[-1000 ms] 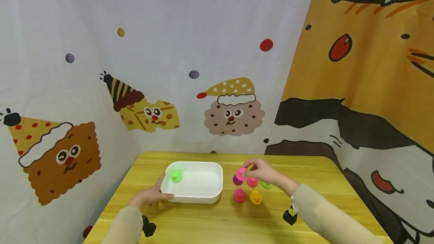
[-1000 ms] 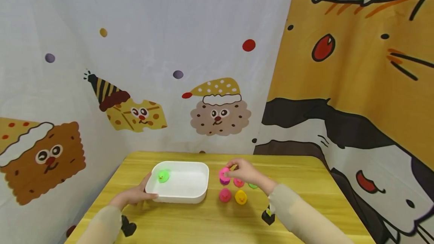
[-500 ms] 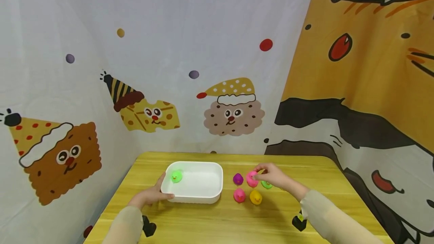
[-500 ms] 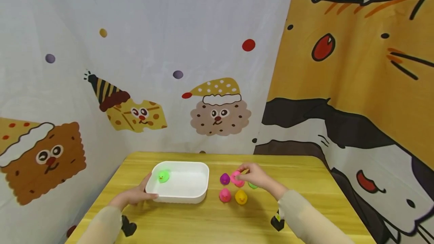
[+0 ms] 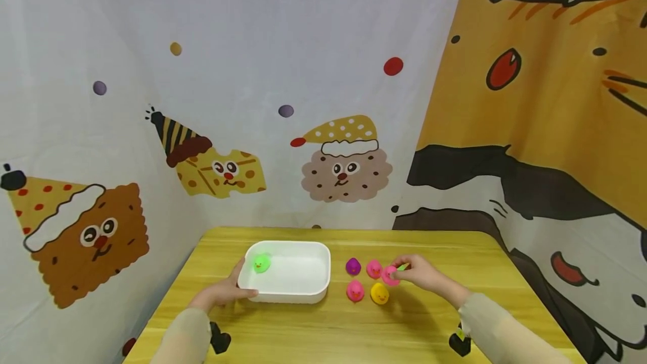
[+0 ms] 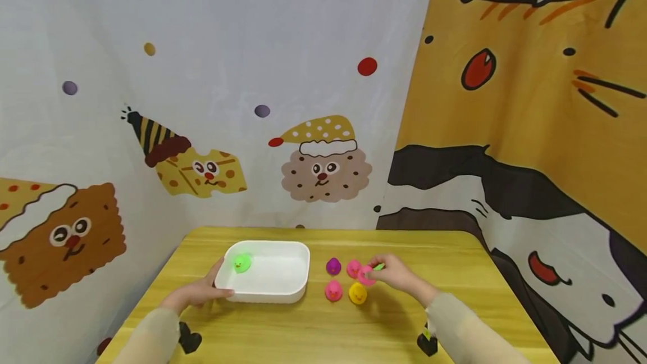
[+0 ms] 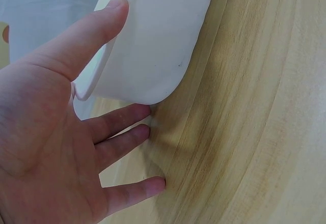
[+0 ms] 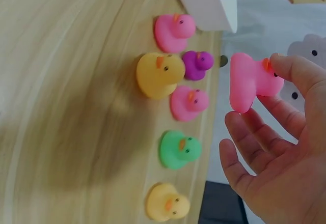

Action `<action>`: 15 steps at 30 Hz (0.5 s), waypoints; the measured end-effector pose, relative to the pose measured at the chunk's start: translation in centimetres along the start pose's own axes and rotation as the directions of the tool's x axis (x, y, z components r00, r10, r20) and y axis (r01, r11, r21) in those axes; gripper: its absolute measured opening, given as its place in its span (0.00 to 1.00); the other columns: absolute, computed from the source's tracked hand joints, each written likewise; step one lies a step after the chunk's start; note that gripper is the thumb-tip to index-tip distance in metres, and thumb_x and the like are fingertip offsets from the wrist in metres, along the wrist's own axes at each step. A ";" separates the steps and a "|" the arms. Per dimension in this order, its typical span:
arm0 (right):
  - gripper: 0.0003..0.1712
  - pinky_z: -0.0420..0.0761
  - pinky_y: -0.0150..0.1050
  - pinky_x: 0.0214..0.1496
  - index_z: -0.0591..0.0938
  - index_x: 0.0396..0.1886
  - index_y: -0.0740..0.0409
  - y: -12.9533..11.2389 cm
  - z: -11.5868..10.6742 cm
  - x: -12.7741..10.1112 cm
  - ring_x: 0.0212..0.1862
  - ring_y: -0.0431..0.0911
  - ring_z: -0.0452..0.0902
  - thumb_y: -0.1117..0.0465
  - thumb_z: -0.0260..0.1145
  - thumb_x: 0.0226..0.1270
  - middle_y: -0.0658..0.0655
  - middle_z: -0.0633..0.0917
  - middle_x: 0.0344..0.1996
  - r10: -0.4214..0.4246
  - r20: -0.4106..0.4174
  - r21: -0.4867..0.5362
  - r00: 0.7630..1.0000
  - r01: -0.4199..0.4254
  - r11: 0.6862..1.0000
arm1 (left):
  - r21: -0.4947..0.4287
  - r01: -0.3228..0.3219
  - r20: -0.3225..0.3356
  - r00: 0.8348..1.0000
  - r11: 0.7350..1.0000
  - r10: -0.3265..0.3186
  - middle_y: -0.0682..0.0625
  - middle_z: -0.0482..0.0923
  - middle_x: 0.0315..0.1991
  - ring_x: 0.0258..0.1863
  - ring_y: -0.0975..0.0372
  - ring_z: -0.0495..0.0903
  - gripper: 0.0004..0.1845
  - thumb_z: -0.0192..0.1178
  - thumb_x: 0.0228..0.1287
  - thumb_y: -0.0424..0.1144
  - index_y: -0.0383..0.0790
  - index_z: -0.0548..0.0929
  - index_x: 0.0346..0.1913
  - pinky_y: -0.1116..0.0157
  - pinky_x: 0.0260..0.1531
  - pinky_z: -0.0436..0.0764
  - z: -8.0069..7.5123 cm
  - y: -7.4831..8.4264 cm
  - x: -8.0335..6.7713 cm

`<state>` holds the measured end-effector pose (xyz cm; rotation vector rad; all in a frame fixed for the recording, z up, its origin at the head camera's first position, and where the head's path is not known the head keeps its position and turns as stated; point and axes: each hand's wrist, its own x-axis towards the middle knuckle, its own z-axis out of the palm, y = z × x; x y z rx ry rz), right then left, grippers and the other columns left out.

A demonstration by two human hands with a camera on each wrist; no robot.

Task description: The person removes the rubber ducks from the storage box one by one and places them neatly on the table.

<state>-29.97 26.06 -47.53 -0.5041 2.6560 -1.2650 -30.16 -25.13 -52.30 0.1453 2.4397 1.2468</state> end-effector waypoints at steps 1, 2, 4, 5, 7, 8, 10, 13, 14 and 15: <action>0.16 0.79 0.44 0.35 0.83 0.44 0.64 0.2 0.0 -0.1 0.34 0.46 0.74 0.58 0.70 0.60 0.58 0.82 0.43 0.006 0.000 -0.003 1.000 -0.006 1.000 | -0.004 -0.002 0.002 1.000 1.000 0.002 0.25 0.30 0.72 0.68 0.29 0.44 0.62 0.68 0.59 0.48 0.35 0.28 0.75 0.28 0.53 0.60 0.0 0.0 0.0; 0.16 0.79 0.44 0.35 0.83 0.43 0.64 0.4 -0.1 -0.2 0.35 0.46 0.74 0.58 0.70 0.60 0.58 0.82 0.43 0.010 -0.001 -0.007 1.000 -0.010 1.000 | -0.007 -0.006 0.004 1.000 1.000 0.006 0.25 0.30 0.72 0.68 0.29 0.43 0.62 0.68 0.59 0.48 0.35 0.28 0.74 0.28 0.54 0.60 0.0 0.0 0.0; 0.15 0.79 0.43 0.36 0.83 0.43 0.64 0.8 -0.1 -0.3 0.36 0.46 0.74 0.58 0.69 0.61 0.57 0.82 0.43 0.018 -0.004 -0.016 1.000 -0.018 1.000 | -0.014 -0.006 0.009 1.000 1.000 0.007 0.24 0.29 0.72 0.68 0.29 0.42 0.62 0.68 0.59 0.48 0.35 0.27 0.74 0.28 0.54 0.59 -0.1 0.1 0.0; 0.15 0.78 0.42 0.36 0.83 0.43 0.64 1.0 -0.1 -0.4 0.36 0.46 0.74 0.58 0.69 0.61 0.57 0.82 0.42 0.023 -0.004 -0.019 1.000 -0.023 1.000 | -0.012 -0.004 0.009 1.000 1.000 0.005 0.24 0.29 0.72 0.68 0.29 0.42 0.62 0.68 0.59 0.48 0.35 0.27 0.74 0.28 0.54 0.59 -0.1 0.2 0.0; 0.15 0.78 0.40 0.36 0.83 0.43 0.64 1.4 -0.1 -0.5 0.37 0.46 0.74 0.58 0.69 0.61 0.56 0.82 0.41 0.031 -0.005 -0.025 1.000 -0.031 0.999 | -0.019 0.000 0.010 1.000 1.000 0.000 0.24 0.29 0.72 0.68 0.29 0.42 0.62 0.68 0.60 0.48 0.35 0.27 0.74 0.27 0.53 0.59 0.0 0.2 -0.1; 0.15 0.78 0.40 0.36 0.83 0.43 0.64 1.6 -0.1 -0.6 0.37 0.46 0.73 0.58 0.69 0.61 0.55 0.82 0.40 0.032 -0.006 -0.026 0.999 -0.032 0.999 | -0.019 0.000 0.010 1.000 1.000 0.001 0.24 0.29 0.72 0.68 0.28 0.42 0.62 0.68 0.60 0.47 0.35 0.27 0.74 0.26 0.52 0.59 0.0 0.3 -0.1; 0.15 0.78 0.40 0.35 0.83 0.43 0.64 2.0 0.0 -0.7 0.37 0.46 0.73 0.59 0.69 0.61 0.55 0.82 0.39 0.035 -0.013 -0.034 0.999 -0.035 0.999 | -0.022 0.004 0.010 1.000 1.000 -0.004 0.24 0.29 0.72 0.68 0.28 0.43 0.61 0.68 0.60 0.47 0.35 0.27 0.74 0.25 0.51 0.59 0.0 0.3 -0.1; 0.15 0.78 0.39 0.35 0.83 0.44 0.65 2.6 0.3 -1.0 0.37 0.47 0.74 0.60 0.70 0.60 0.56 0.82 0.40 0.031 -0.031 -0.061 0.999 -0.032 0.998 | -0.025 0.008 0.008 1.000 1.000 -0.008 0.24 0.30 0.72 0.67 0.28 0.43 0.61 0.68 0.60 0.47 0.36 0.27 0.74 0.25 0.49 0.60 0.0 0.2 0.0; 0.16 0.78 0.39 0.36 0.83 0.44 0.66 2.8 0.4 -1.1 0.38 0.47 0.74 0.60 0.70 0.60 0.57 0.82 0.41 0.022 -0.038 -0.072 0.999 -0.025 0.997 | -0.024 0.008 0.008 1.000 1.000 -0.007 0.24 0.30 0.72 0.67 0.28 0.43 0.61 0.68 0.60 0.47 0.36 0.27 0.74 0.25 0.49 0.60 0.0 0.1 0.0; 0.16 0.78 0.38 0.36 0.83 0.43 0.66 2.9 0.5 -1.2 0.38 0.47 0.75 0.60 0.70 0.59 0.58 0.82 0.41 0.016 -0.042 -0.081 0.999 -0.019 0.997 | -0.025 0.009 0.007 1.000 1.000 -0.009 0.24 0.30 0.72 0.67 0.28 0.43 0.61 0.68 0.60 0.47 0.36 0.27 0.74 0.25 0.49 0.60 0.0 0.1 0.0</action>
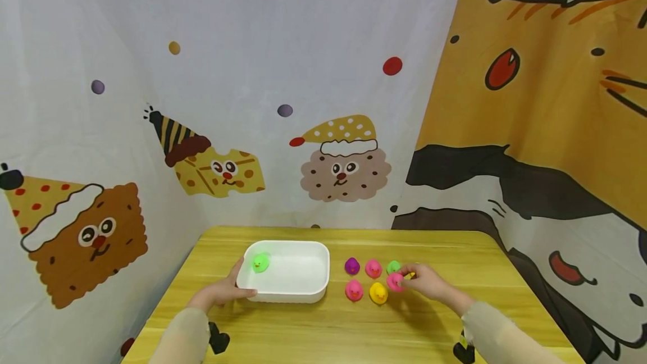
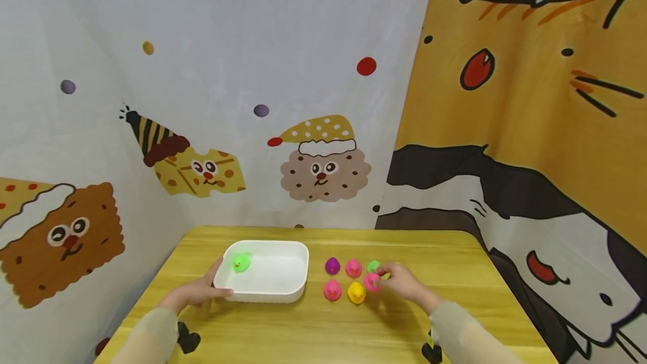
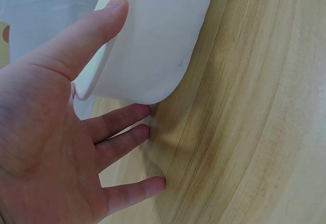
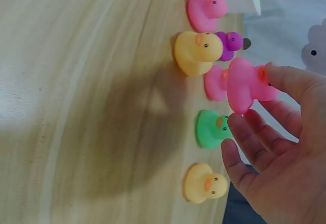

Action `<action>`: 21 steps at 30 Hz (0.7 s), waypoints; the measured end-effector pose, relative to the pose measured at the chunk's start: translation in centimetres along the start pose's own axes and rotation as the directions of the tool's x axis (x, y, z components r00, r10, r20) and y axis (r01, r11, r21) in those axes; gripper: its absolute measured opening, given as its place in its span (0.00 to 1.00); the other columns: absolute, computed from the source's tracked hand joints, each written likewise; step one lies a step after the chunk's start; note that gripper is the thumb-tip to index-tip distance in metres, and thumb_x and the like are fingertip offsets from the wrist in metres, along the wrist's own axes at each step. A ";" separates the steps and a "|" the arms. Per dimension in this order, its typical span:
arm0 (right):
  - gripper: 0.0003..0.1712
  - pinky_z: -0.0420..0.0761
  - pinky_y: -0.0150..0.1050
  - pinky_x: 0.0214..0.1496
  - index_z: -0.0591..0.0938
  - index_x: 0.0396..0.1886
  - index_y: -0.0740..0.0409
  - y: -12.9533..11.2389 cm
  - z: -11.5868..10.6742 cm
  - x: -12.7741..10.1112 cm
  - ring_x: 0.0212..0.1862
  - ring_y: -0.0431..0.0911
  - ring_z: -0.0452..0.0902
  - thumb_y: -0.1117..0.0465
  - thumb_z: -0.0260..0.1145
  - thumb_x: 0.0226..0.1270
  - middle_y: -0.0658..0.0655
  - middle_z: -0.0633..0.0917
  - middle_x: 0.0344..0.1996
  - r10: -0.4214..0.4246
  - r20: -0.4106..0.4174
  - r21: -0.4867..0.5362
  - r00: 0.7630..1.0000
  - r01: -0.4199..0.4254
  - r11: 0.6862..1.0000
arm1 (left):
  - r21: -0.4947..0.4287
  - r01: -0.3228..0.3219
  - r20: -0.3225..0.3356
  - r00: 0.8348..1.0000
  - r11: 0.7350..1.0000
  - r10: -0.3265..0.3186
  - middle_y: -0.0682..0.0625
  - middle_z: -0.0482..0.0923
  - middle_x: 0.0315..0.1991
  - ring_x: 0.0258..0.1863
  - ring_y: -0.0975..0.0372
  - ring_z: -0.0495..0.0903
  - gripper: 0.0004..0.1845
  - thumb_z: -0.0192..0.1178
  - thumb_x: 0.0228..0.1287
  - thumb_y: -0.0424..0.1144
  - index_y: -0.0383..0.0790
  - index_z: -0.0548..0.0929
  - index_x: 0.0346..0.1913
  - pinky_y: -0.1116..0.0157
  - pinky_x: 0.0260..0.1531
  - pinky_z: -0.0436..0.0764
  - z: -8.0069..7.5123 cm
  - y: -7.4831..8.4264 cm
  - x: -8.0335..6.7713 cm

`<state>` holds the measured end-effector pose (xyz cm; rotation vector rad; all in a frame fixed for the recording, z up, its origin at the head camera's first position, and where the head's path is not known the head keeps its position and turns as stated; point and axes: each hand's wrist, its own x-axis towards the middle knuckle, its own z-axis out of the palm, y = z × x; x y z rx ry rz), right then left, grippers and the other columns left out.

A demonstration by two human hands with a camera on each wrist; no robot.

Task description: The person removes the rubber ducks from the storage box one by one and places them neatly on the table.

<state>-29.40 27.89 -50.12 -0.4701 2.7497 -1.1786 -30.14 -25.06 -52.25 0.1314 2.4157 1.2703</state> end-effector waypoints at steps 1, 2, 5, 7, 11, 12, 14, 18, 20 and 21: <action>0.16 0.78 0.37 0.35 0.83 0.43 0.67 0.3 0.1 -0.1 0.38 0.46 0.75 0.60 0.70 0.60 0.58 0.83 0.41 -0.009 -0.005 -0.015 1.000 0.009 1.000 | 0.001 0.001 -0.001 1.000 1.000 -0.001 0.24 0.30 0.72 0.67 0.28 0.43 0.61 0.68 0.60 0.47 0.36 0.27 0.74 0.24 0.48 0.60 0.0 0.0 0.0; 0.16 0.78 0.37 0.34 0.83 0.43 0.67 0.5 0.2 -0.1 0.37 0.46 0.75 0.60 0.70 0.60 0.58 0.83 0.40 -0.017 -0.006 -0.020 1.000 0.017 1.000 | 0.004 0.005 -0.004 1.000 1.000 -0.004 0.24 0.30 0.72 0.67 0.28 0.43 0.61 0.68 0.60 0.47 0.36 0.27 0.75 0.24 0.48 0.61 0.0 -0.1 0.0; 0.16 0.77 0.35 0.32 0.83 0.43 0.69 1.4 0.5 -0.3 0.34 0.44 0.75 0.62 0.69 0.60 0.60 0.83 0.40 -0.039 -0.001 -0.030 0.999 0.039 0.999 | 0.002 0.009 -0.005 1.000 1.000 -0.009 0.25 0.30 0.72 0.67 0.28 0.43 0.61 0.68 0.60 0.48 0.37 0.27 0.75 0.24 0.47 0.61 0.1 -0.1 0.0; 0.15 0.77 0.34 0.31 0.82 0.44 0.70 1.9 0.8 -0.5 0.32 0.43 0.75 0.62 0.68 0.61 0.61 0.83 0.40 -0.036 0.004 -0.027 0.999 0.036 0.999 | 0.001 0.013 -0.007 1.000 1.000 -0.013 0.25 0.29 0.72 0.67 0.28 0.44 0.61 0.68 0.60 0.48 0.37 0.27 0.75 0.24 0.46 0.61 0.1 -0.1 0.0; 0.16 0.78 0.34 0.32 0.80 0.44 0.73 2.5 1.3 -0.8 0.33 0.43 0.75 0.63 0.68 0.63 0.63 0.83 0.41 -0.036 0.001 -0.019 0.999 0.036 0.999 | -0.002 0.017 -0.009 1.000 1.000 -0.017 0.25 0.29 0.72 0.67 0.27 0.43 0.62 0.68 0.60 0.48 0.38 0.27 0.75 0.23 0.47 0.60 0.1 -0.1 0.0; 0.16 0.78 0.34 0.32 0.80 0.44 0.73 2.6 1.4 -0.8 0.33 0.42 0.75 0.64 0.67 0.63 0.63 0.83 0.41 -0.037 0.000 -0.021 0.999 0.037 0.999 | -0.003 0.018 -0.009 1.000 1.000 -0.018 0.25 0.29 0.72 0.67 0.27 0.43 0.62 0.68 0.60 0.48 0.38 0.27 0.75 0.24 0.47 0.60 0.1 -0.1 0.0; 0.15 0.77 0.33 0.32 0.80 0.44 0.73 2.9 1.7 -1.0 0.34 0.42 0.74 0.65 0.67 0.63 0.62 0.82 0.40 -0.041 -0.012 -0.030 0.999 0.040 0.999 | -0.004 0.021 -0.008 1.000 1.000 -0.021 0.25 0.29 0.72 0.67 0.28 0.43 0.62 0.68 0.60 0.48 0.38 0.27 0.75 0.24 0.47 0.60 0.1 -0.1 0.0; 0.13 0.77 0.34 0.35 0.79 0.43 0.71 3.3 2.4 -1.2 0.37 0.44 0.74 0.66 0.67 0.63 0.60 0.81 0.40 -0.022 -0.045 -0.055 0.999 0.020 0.998 | -0.011 0.017 0.002 1.000 1.000 -0.017 0.25 0.29 0.72 0.67 0.28 0.43 0.61 0.68 0.60 0.47 0.37 0.27 0.75 0.24 0.48 0.61 0.1 -0.1 0.1; 0.12 0.77 0.35 0.37 0.79 0.42 0.71 3.4 2.7 -1.3 0.39 0.45 0.73 0.66 0.67 0.63 0.60 0.80 0.40 -0.008 -0.066 -0.068 0.998 0.003 0.998 | -0.017 0.015 0.008 1.000 1.000 -0.015 0.25 0.29 0.72 0.67 0.28 0.43 0.61 0.67 0.60 0.47 0.37 0.26 0.74 0.25 0.49 0.60 0.0 0.0 0.1; 0.12 0.78 0.35 0.36 0.79 0.42 0.70 3.5 2.9 -1.3 0.39 0.46 0.74 0.67 0.67 0.63 0.60 0.79 0.40 0.008 -0.073 -0.067 0.997 -0.013 0.998 | -0.018 0.014 0.011 1.000 1.000 -0.014 0.25 0.29 0.72 0.68 0.28 0.42 0.61 0.67 0.60 0.47 0.36 0.26 0.74 0.25 0.50 0.60 0.0 0.0 0.1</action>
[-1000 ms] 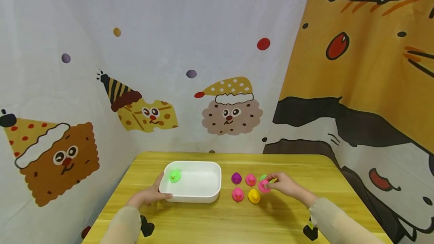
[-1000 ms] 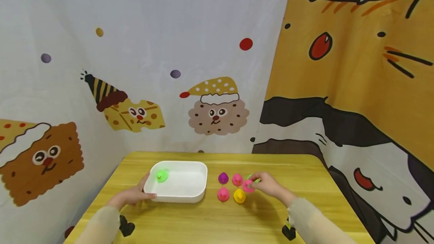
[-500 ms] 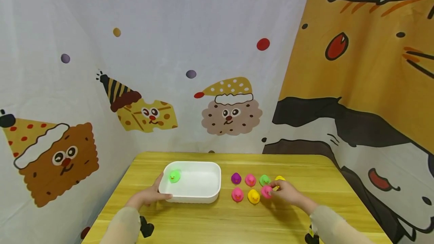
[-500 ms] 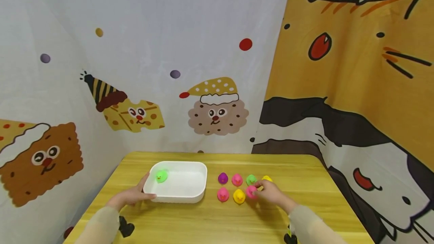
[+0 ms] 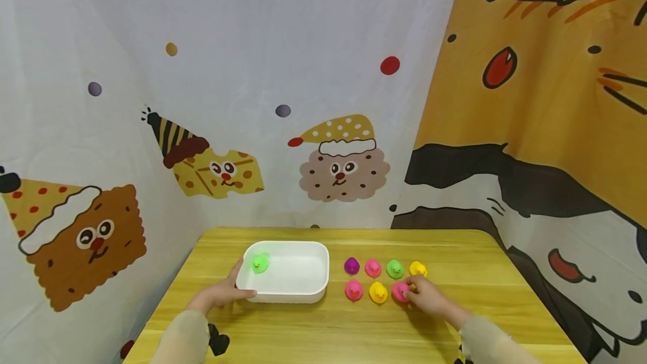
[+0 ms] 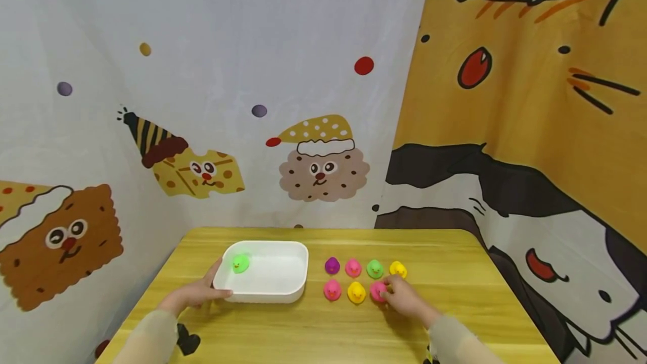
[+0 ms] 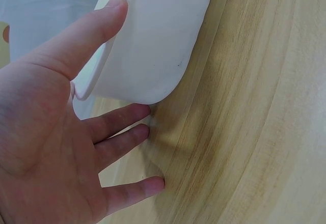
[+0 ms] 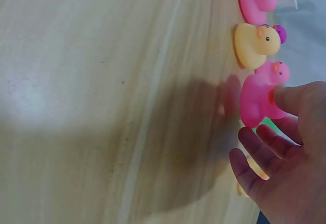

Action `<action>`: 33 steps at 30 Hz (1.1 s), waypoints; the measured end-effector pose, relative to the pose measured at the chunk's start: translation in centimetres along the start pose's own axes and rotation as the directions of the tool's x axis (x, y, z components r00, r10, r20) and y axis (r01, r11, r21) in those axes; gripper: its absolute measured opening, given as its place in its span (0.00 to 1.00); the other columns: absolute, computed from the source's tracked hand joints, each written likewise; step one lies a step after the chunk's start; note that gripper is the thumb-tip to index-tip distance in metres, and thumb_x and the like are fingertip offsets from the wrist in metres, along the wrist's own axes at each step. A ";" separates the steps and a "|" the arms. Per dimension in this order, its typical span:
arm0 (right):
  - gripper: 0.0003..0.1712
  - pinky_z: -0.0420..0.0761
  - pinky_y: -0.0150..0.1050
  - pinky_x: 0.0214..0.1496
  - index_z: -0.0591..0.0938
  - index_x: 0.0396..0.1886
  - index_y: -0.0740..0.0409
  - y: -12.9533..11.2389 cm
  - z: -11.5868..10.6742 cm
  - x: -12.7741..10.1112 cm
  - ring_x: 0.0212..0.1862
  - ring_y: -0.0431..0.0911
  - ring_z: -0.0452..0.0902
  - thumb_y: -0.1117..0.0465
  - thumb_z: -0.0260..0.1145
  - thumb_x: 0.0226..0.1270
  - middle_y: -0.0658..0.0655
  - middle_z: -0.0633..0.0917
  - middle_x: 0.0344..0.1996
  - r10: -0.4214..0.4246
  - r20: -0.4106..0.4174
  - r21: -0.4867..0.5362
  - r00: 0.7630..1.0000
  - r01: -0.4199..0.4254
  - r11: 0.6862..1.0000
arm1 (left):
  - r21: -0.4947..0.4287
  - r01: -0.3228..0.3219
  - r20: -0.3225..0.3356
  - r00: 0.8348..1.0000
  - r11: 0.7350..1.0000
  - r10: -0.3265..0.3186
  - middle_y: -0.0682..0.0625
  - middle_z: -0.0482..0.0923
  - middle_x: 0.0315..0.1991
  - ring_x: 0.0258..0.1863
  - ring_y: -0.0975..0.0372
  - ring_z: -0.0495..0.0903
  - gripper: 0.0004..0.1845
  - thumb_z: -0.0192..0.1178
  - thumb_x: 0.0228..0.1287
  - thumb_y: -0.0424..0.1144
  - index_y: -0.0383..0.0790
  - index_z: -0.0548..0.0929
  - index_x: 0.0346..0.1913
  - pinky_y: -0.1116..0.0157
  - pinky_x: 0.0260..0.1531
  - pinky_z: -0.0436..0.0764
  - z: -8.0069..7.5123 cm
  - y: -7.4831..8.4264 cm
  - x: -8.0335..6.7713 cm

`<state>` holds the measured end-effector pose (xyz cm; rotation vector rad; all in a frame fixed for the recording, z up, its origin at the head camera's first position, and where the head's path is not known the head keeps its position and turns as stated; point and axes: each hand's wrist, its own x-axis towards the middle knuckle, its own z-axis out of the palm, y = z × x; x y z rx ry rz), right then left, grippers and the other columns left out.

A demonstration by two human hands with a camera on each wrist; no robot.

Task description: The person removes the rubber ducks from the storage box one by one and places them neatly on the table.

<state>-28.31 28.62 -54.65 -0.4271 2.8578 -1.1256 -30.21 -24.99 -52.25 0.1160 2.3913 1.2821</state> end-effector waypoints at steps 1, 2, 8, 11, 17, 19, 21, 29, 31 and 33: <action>0.11 0.78 0.36 0.37 0.79 0.42 0.70 0.1 0.2 0.0 0.39 0.46 0.74 0.67 0.67 0.63 0.60 0.79 0.40 0.013 -0.009 -0.005 1.000 -0.013 1.000 | -0.001 -0.001 0.002 1.000 1.000 0.001 0.25 0.28 0.72 0.68 0.28 0.42 0.61 0.67 0.60 0.47 0.36 0.26 0.74 0.25 0.50 0.60 0.0 0.0 0.0; 0.11 0.79 0.37 0.38 0.79 0.42 0.70 0.0 0.3 -0.1 0.39 0.47 0.75 0.67 0.67 0.63 0.60 0.79 0.40 0.016 -0.022 -0.021 1.000 -0.017 1.000 | -0.002 0.000 0.002 1.000 1.000 0.001 0.25 0.28 0.72 0.68 0.29 0.42 0.61 0.68 0.60 0.47 0.36 0.26 0.74 0.25 0.51 0.60 0.0 0.0 0.0; 0.12 0.78 0.50 0.52 0.79 0.44 0.67 -0.2 1.1 -0.2 0.47 0.51 0.77 0.66 0.68 0.63 0.57 0.79 0.42 0.006 -0.044 -0.219 0.999 -0.015 0.976 | -0.001 0.002 -0.008 1.000 1.000 -0.002 0.25 0.29 0.72 0.68 0.29 0.43 0.61 0.68 0.60 0.47 0.36 0.27 0.74 0.25 0.50 0.59 0.0 -0.2 0.2; 0.12 0.77 0.51 0.53 0.78 0.45 0.67 -0.3 1.3 -0.2 0.47 0.51 0.77 0.65 0.67 0.64 0.57 0.79 0.43 0.009 -0.043 -0.234 0.999 -0.019 0.972 | -0.001 0.000 -0.017 1.000 1.000 0.000 0.26 0.29 0.72 0.67 0.28 0.43 0.61 0.68 0.60 0.47 0.37 0.27 0.75 0.24 0.48 0.59 0.1 -0.3 0.3; 0.11 0.78 0.50 0.51 0.79 0.43 0.67 0.0 1.6 -0.2 0.45 0.49 0.77 0.66 0.66 0.64 0.55 0.79 0.40 0.019 -0.078 -0.215 0.997 -0.035 0.976 | 0.011 0.004 -0.019 1.000 1.000 -0.003 0.26 0.30 0.73 0.67 0.29 0.44 0.62 0.69 0.59 0.48 0.38 0.28 0.75 0.24 0.48 0.60 0.2 -0.5 0.4; 0.10 0.78 0.49 0.51 0.79 0.43 0.66 0.0 1.6 -0.2 0.44 0.48 0.77 0.67 0.67 0.64 0.54 0.79 0.38 0.021 -0.083 -0.211 0.996 -0.038 0.977 | 0.010 0.005 -0.017 1.000 1.000 -0.004 0.26 0.30 0.73 0.67 0.29 0.44 0.62 0.68 0.59 0.48 0.38 0.28 0.75 0.24 0.48 0.59 0.2 -0.4 0.4; 0.10 0.78 0.49 0.50 0.79 0.43 0.66 0.0 1.6 -0.2 0.44 0.48 0.77 0.66 0.67 0.64 0.54 0.79 0.38 0.016 -0.085 -0.222 0.996 -0.034 0.975 | 0.013 0.006 -0.017 1.000 1.000 -0.006 0.26 0.30 0.73 0.67 0.29 0.45 0.62 0.68 0.59 0.48 0.38 0.28 0.75 0.24 0.48 0.59 0.2 -0.3 0.2; 0.14 0.79 0.48 0.51 0.79 0.47 0.65 -0.3 1.8 -0.4 0.46 0.48 0.78 0.61 0.67 0.65 0.56 0.79 0.44 -0.023 -0.053 -0.352 0.998 0.002 0.936 | 0.003 -0.011 -0.005 1.000 1.000 0.011 0.24 0.29 0.72 0.67 0.28 0.43 0.62 0.68 0.59 0.47 0.36 0.27 0.74 0.26 0.51 0.59 0.0 0.2 -0.2; 0.15 0.79 0.48 0.51 0.79 0.47 0.64 -0.3 1.7 -0.5 0.45 0.48 0.78 0.61 0.68 0.65 0.55 0.79 0.44 -0.014 -0.054 -0.347 0.998 -0.006 0.938 | -0.002 -0.013 -0.002 1.000 1.000 0.013 0.24 0.29 0.72 0.67 0.28 0.43 0.62 0.68 0.59 0.47 0.36 0.27 0.74 0.26 0.52 0.58 0.0 0.3 -0.3; 0.15 0.79 0.49 0.51 0.80 0.46 0.63 -0.4 1.7 -0.5 0.45 0.48 0.78 0.61 0.69 0.63 0.54 0.79 0.43 -0.001 -0.061 -0.333 0.998 -0.019 0.943 | -0.002 -0.011 -0.001 1.000 1.000 0.011 0.24 0.29 0.72 0.67 0.28 0.43 0.62 0.68 0.59 0.48 0.36 0.27 0.74 0.26 0.52 0.59 0.0 0.3 -0.3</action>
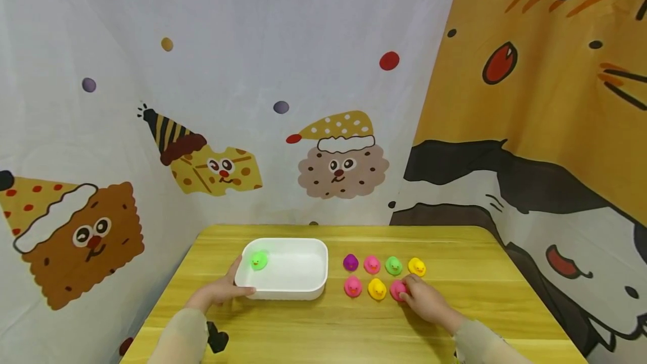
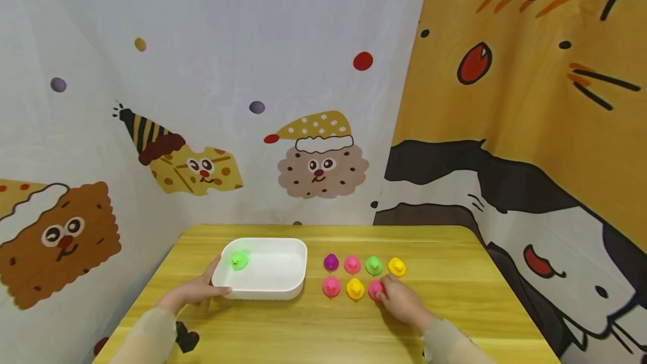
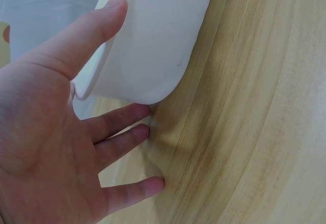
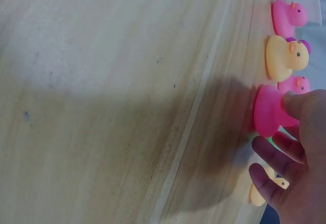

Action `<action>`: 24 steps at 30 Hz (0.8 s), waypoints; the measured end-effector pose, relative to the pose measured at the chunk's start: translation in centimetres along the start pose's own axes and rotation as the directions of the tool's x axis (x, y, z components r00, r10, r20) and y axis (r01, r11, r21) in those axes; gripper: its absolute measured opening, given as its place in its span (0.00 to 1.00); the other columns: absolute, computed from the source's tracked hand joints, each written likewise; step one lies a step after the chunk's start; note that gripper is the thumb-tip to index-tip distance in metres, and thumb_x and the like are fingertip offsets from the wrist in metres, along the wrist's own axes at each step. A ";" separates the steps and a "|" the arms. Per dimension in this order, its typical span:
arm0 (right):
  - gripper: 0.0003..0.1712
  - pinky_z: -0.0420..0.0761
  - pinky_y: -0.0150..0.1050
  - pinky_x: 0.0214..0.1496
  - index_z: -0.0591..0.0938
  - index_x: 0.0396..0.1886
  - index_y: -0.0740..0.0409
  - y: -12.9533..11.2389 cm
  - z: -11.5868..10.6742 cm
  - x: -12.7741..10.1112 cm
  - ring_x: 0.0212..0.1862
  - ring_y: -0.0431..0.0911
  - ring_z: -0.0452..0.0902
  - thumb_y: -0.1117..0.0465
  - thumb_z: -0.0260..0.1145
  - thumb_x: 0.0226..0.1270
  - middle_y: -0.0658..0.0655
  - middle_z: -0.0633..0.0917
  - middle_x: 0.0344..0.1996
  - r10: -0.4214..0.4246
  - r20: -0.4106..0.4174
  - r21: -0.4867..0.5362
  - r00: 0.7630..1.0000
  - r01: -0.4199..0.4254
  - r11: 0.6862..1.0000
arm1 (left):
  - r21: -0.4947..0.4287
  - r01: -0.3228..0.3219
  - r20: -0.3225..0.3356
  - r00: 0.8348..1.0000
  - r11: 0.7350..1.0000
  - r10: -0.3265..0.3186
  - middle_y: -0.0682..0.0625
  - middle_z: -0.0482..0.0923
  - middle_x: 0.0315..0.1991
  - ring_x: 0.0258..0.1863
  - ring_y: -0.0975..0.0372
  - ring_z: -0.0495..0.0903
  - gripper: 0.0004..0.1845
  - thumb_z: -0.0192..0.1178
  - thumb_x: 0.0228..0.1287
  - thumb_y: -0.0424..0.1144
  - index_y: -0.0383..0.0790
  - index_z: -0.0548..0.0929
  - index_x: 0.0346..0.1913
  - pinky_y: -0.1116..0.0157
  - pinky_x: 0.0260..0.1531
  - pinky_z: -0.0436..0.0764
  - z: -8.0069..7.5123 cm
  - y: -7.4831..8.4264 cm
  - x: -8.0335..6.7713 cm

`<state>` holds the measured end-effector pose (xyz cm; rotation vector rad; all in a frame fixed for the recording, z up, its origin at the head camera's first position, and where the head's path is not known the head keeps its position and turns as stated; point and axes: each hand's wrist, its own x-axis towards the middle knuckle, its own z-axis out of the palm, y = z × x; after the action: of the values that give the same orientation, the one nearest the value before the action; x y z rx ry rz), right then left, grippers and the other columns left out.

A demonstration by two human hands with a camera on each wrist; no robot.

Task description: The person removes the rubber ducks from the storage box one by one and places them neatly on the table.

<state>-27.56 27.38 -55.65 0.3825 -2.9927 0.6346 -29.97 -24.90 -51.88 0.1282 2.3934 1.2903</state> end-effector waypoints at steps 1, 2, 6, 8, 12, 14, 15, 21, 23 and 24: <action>0.15 0.79 0.48 0.51 0.80 0.46 0.62 0.0 0.0 0.0 0.45 0.47 0.78 0.60 0.69 0.63 0.53 0.79 0.43 0.013 0.001 0.011 1.000 -0.013 1.000 | 0.002 -0.004 0.003 1.000 1.000 0.004 0.23 0.29 0.72 0.67 0.27 0.43 0.62 0.68 0.60 0.48 0.36 0.26 0.74 0.25 0.51 0.58 0.0 0.0 0.0; 0.15 0.79 0.48 0.51 0.80 0.45 0.62 0.0 -0.1 0.1 0.45 0.47 0.78 0.60 0.70 0.62 0.53 0.80 0.42 0.025 0.002 0.026 1.000 -0.025 0.999 | 0.005 -0.004 0.000 1.000 1.000 0.004 0.24 0.29 0.72 0.67 0.28 0.43 0.62 0.68 0.59 0.48 0.36 0.27 0.74 0.25 0.51 0.59 -0.1 0.0 0.0; 0.15 0.80 0.45 0.47 0.81 0.44 0.61 0.1 -0.2 0.2 0.43 0.44 0.78 0.61 0.72 0.60 0.52 0.80 0.40 0.078 0.024 0.118 0.997 -0.080 0.990 | 0.007 -0.001 -0.003 1.000 1.000 0.001 0.24 0.29 0.72 0.67 0.27 0.44 0.62 0.68 0.59 0.48 0.36 0.27 0.74 0.24 0.49 0.59 -0.1 0.0 0.0; 0.16 0.80 0.42 0.44 0.81 0.44 0.61 0.2 -0.2 0.2 0.41 0.43 0.77 0.61 0.73 0.58 0.52 0.80 0.39 0.090 0.030 0.161 0.996 -0.093 0.982 | 0.014 0.003 -0.004 1.000 1.000 -0.003 0.24 0.29 0.72 0.67 0.28 0.43 0.62 0.68 0.59 0.48 0.36 0.27 0.74 0.25 0.50 0.60 -0.1 -0.1 0.0; 0.20 0.78 0.38 0.37 0.81 0.47 0.62 0.2 -0.3 0.4 0.36 0.42 0.74 0.60 0.74 0.56 0.53 0.79 0.39 0.073 0.019 0.222 0.997 -0.075 0.972 | 0.018 0.011 0.000 1.000 1.000 -0.011 0.24 0.29 0.72 0.67 0.28 0.43 0.62 0.68 0.59 0.48 0.36 0.27 0.74 0.26 0.51 0.60 -0.1 -0.4 0.2; 0.20 0.76 0.37 0.35 0.81 0.47 0.63 0.0 -0.7 0.6 0.34 0.42 0.72 0.60 0.74 0.56 0.56 0.80 0.41 0.047 -0.009 0.234 0.999 -0.044 0.971 | 0.015 0.006 -0.001 1.000 1.000 -0.006 0.24 0.29 0.72 0.67 0.28 0.43 0.62 0.68 0.60 0.48 0.36 0.27 0.74 0.27 0.52 0.60 -0.1 -0.5 0.2; 0.20 0.76 0.37 0.34 0.81 0.48 0.63 -0.1 -0.9 0.8 0.34 0.42 0.72 0.60 0.73 0.57 0.57 0.80 0.42 0.038 -0.018 0.243 0.999 -0.032 0.969 | 0.009 0.006 -0.003 1.000 1.000 -0.006 0.24 0.29 0.72 0.67 0.28 0.43 0.61 0.68 0.60 0.47 0.36 0.27 0.74 0.26 0.52 0.59 -0.1 -0.5 0.1; 0.14 0.75 0.36 0.30 0.83 0.45 0.63 -1.9 -2.9 3.0 0.32 0.43 0.71 0.63 0.70 0.60 0.60 0.80 0.43 0.019 -0.070 0.277 0.997 0.001 0.961 | 0.006 0.014 -0.016 1.000 1.000 -0.014 0.24 0.29 0.72 0.67 0.27 0.45 0.61 0.68 0.60 0.48 0.38 0.27 0.75 0.25 0.51 0.59 0.0 -0.4 0.1; 0.12 0.75 0.36 0.30 0.83 0.45 0.61 -2.7 -3.4 3.8 0.33 0.44 0.71 0.63 0.69 0.61 0.59 0.80 0.43 0.024 -0.068 0.280 0.997 -0.004 0.960 | 0.006 0.014 -0.014 1.000 1.000 -0.014 0.24 0.29 0.72 0.67 0.28 0.44 0.62 0.68 0.60 0.48 0.38 0.27 0.75 0.26 0.51 0.59 0.0 -0.4 0.1; 0.12 0.75 0.37 0.30 0.84 0.45 0.59 -3.1 -3.6 4.3 0.34 0.44 0.72 0.63 0.69 0.62 0.58 0.80 0.43 0.026 -0.066 0.285 0.997 -0.006 0.958 | 0.006 0.013 -0.011 1.000 1.000 -0.013 0.24 0.29 0.72 0.67 0.28 0.44 0.62 0.68 0.60 0.48 0.38 0.27 0.75 0.26 0.52 0.59 0.1 -0.4 0.2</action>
<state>-30.90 25.08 -50.71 0.3421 -2.8439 1.0634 -30.05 -25.02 -52.25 0.1075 2.4043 1.2810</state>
